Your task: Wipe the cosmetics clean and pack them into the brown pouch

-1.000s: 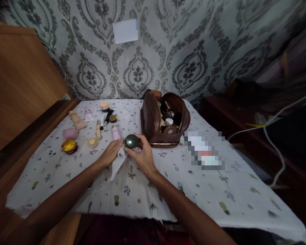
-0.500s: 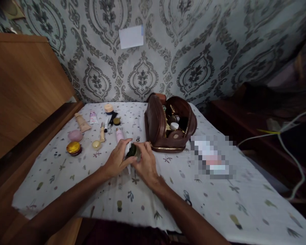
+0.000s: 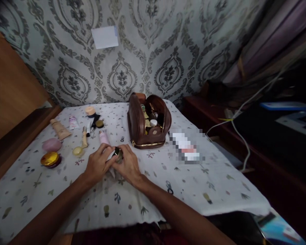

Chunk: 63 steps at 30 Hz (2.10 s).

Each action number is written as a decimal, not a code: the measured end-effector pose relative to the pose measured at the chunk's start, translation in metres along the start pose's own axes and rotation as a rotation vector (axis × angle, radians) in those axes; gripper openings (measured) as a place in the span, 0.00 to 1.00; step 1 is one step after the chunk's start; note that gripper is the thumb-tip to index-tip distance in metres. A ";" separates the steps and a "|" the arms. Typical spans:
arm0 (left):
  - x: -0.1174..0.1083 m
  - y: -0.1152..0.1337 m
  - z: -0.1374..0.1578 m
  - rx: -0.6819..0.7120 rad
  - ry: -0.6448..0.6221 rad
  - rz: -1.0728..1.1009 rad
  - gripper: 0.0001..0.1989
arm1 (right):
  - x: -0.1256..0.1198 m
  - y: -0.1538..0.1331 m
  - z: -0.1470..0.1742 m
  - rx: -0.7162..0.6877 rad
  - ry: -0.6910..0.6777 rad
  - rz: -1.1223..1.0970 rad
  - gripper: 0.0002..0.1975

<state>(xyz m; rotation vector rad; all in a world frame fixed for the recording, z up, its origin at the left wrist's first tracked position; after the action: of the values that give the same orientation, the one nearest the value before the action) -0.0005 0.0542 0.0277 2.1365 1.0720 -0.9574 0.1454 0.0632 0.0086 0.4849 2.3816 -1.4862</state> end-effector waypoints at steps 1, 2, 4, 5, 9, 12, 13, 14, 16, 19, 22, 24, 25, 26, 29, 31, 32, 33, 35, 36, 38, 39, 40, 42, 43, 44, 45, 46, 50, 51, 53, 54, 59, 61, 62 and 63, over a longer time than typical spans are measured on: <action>-0.001 0.000 0.000 0.039 0.039 -0.033 0.11 | 0.000 -0.001 0.000 0.020 -0.011 -0.013 0.12; -0.002 0.001 -0.001 0.075 0.082 -0.057 0.11 | 0.000 -0.002 0.000 0.037 -0.023 -0.028 0.12; -0.005 0.002 -0.002 0.128 0.158 -0.062 0.10 | -0.001 -0.004 0.000 0.064 -0.047 -0.070 0.11; -0.007 0.003 -0.003 0.140 0.185 -0.036 0.10 | -0.002 -0.004 0.000 0.076 -0.057 -0.095 0.11; -0.018 0.007 -0.011 0.055 0.207 0.235 0.11 | -0.012 -0.006 -0.003 0.111 -0.085 -0.181 0.12; -0.024 0.008 -0.022 -0.079 0.168 0.395 0.13 | -0.032 -0.009 -0.008 0.092 -0.112 -0.221 0.15; -0.026 0.007 -0.026 -0.108 0.151 0.414 0.13 | -0.042 -0.010 -0.010 0.069 -0.116 -0.229 0.15; -0.027 0.007 -0.031 -0.123 0.129 0.422 0.12 | -0.053 -0.011 -0.012 0.036 -0.116 -0.232 0.17; -0.026 0.006 -0.043 -0.095 0.086 0.420 0.09 | -0.077 -0.011 -0.017 -0.036 -0.114 -0.216 0.19; -0.022 0.011 -0.066 0.069 0.034 0.350 0.09 | -0.115 -0.007 -0.028 -0.070 -0.073 -0.140 0.21; -0.012 0.023 -0.090 0.295 0.022 0.173 0.16 | -0.144 0.000 -0.044 -0.077 -0.034 -0.094 0.20; -0.004 0.032 -0.106 0.399 0.015 0.014 0.18 | -0.155 0.005 -0.054 -0.071 -0.048 -0.075 0.18; 0.001 0.035 -0.113 0.431 0.004 -0.070 0.18 | -0.158 0.007 -0.057 -0.070 -0.057 -0.064 0.17; 0.005 0.038 -0.118 0.454 -0.013 -0.146 0.19 | -0.161 0.010 -0.060 -0.074 -0.061 -0.051 0.17; 0.014 0.041 -0.130 0.506 -0.045 -0.287 0.22 | -0.166 0.017 -0.062 -0.085 -0.066 -0.011 0.19; 0.016 0.039 -0.132 0.525 -0.034 -0.285 0.22 | -0.169 0.022 -0.058 -0.080 -0.057 -0.008 0.21; 0.016 0.038 -0.132 0.528 -0.024 -0.266 0.22 | -0.170 0.025 -0.055 -0.073 -0.043 -0.024 0.21; 0.017 0.036 -0.131 0.527 -0.014 -0.245 0.21 | -0.171 0.028 -0.051 -0.062 -0.023 -0.049 0.20; 0.018 0.033 -0.128 0.513 -0.001 -0.203 0.20 | -0.173 0.035 -0.043 -0.026 0.032 -0.124 0.19; 0.019 0.032 -0.126 0.503 0.002 -0.182 0.20 | -0.174 0.039 -0.040 0.000 0.057 -0.163 0.20; 0.022 0.030 -0.124 0.484 0.011 -0.138 0.20 | -0.175 0.045 -0.033 0.048 0.083 -0.229 0.21; 0.024 0.029 -0.123 0.475 0.015 -0.119 0.21 | -0.175 0.048 -0.030 0.064 0.080 -0.254 0.22; 0.025 0.028 -0.122 0.469 0.019 -0.101 0.21 | -0.176 0.050 -0.028 0.070 0.072 -0.273 0.22; 0.028 0.027 -0.121 0.460 0.021 -0.074 0.23 | -0.177 0.052 -0.025 0.064 0.042 -0.299 0.23; 0.029 0.026 -0.120 0.455 0.023 -0.063 0.24 | -0.177 0.053 -0.024 0.059 0.028 -0.308 0.23; 0.029 0.026 -0.120 0.450 0.022 -0.054 0.24 | -0.178 0.053 -0.024 0.057 0.017 -0.314 0.23; 0.030 0.025 -0.119 0.443 0.021 -0.049 0.24 | -0.179 0.054 -0.023 0.058 0.011 -0.317 0.23; 0.030 0.025 -0.118 0.435 0.021 -0.047 0.23 | -0.179 0.054 -0.023 0.063 0.008 -0.318 0.23; 0.031 0.023 -0.114 0.403 0.018 -0.034 0.21 | -0.182 0.055 -0.022 0.076 0.002 -0.333 0.23; 0.031 0.024 -0.114 0.399 0.012 -0.025 0.21 | -0.182 0.055 -0.022 0.077 -0.005 -0.343 0.23; 0.031 0.024 -0.114 0.398 0.004 -0.008 0.20 | -0.182 0.055 -0.022 0.087 -0.013 -0.365 0.22; 0.031 0.025 -0.114 0.398 0.002 -0.001 0.20 | -0.182 0.054 -0.022 0.095 -0.014 -0.374 0.22; 0.031 0.023 -0.114 0.398 -0.020 0.021 0.19 | -0.180 0.047 -0.027 0.116 0.008 -0.408 0.20; 0.031 0.022 -0.112 0.397 -0.021 0.024 0.18 | -0.181 0.044 -0.028 0.125 0.019 -0.399 0.19; 0.032 0.021 -0.112 0.398 -0.019 0.026 0.18 | -0.182 0.043 -0.030 0.125 0.025 -0.394 0.19; 0.032 0.020 -0.111 0.400 -0.017 0.028 0.18 | -0.184 0.042 -0.032 0.123 0.039 -0.391 0.19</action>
<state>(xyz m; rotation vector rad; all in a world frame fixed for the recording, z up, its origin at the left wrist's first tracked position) 0.0684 0.1385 0.0710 2.4453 0.8952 -1.2600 0.3272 0.0857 0.0650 0.0716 2.5297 -1.8054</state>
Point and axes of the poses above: each hand's wrist, its own z-axis away from the middle knuckle, its own x-axis out of the palm, y = z × x, the point moved 1 cm from there along -z, towards the middle knuckle, and after that the axes turned 4 degrees about y, right-handed, at the moved point
